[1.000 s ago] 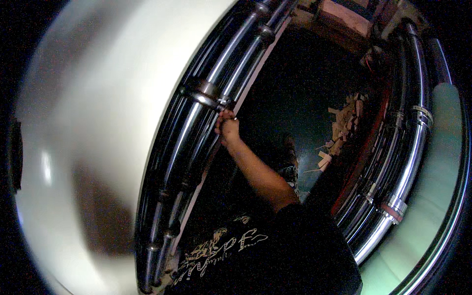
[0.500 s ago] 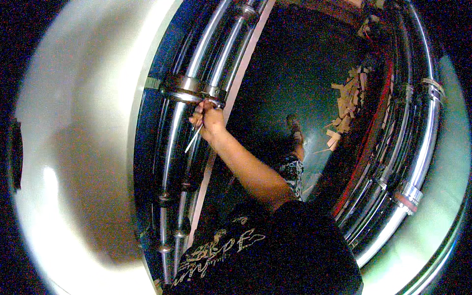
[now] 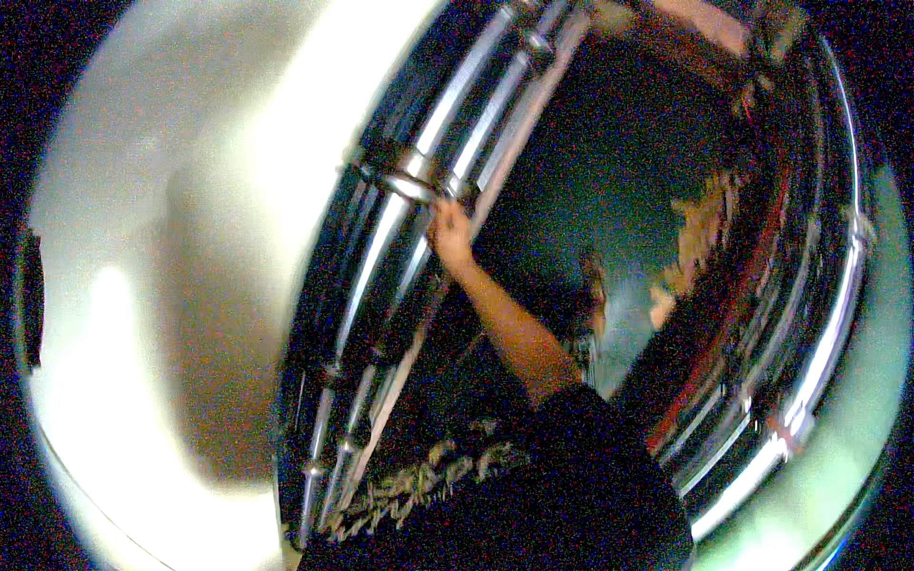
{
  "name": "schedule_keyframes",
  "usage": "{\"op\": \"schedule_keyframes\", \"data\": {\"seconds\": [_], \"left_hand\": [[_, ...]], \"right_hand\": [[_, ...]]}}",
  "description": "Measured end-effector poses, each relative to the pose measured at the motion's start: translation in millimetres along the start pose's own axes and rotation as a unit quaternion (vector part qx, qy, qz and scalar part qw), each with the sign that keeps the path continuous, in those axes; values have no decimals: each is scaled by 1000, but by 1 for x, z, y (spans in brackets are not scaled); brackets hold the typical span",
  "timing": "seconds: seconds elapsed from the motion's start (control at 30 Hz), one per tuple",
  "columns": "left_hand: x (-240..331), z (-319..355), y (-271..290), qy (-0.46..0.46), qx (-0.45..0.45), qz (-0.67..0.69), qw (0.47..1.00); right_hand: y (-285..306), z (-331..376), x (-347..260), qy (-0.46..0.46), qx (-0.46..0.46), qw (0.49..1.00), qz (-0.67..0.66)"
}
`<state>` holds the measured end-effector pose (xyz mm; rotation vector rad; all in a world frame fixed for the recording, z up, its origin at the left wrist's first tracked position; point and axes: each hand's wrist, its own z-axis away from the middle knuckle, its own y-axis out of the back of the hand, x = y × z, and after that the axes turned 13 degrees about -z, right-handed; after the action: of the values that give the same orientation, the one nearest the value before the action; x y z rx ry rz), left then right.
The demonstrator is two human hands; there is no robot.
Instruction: The person measures the distance between metal rings on industrial machine rollers using a measuring tape and adjusts the position of the rings using a small hand tool.
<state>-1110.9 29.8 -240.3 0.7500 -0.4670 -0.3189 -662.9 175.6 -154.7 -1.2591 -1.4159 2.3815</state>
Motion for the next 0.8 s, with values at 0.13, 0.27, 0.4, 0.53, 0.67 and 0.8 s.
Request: {"op": "schedule_keyframes", "data": {"seconds": [0.13, 0.27, 0.4, 0.53, 0.67, 0.8], "left_hand": [[18, -12, 10, 43, 0, 155, 987], [-4, 15, -37, -86, 118, -152, 977], [26, 38, 4, 13, 46, -65, 997], [40, 69, 45, -56, 239, -233, 941], [74, 65, 85, 86, 176, 9, 981], [114, 55, 146, 86, 313, 39, 945]], "right_hand": [[18, -5, 0, 87, -77, 977, 178], [4, 26, -24, 25, -102, 954, 279], [0, 27, -30, 28, -133, 931, 339], [2, 19, -68, 113, -186, 876, 431], [9, 15, -86, 156, -233, 858, 430], [1, 22, -91, 127, -301, 874, 360]]}}
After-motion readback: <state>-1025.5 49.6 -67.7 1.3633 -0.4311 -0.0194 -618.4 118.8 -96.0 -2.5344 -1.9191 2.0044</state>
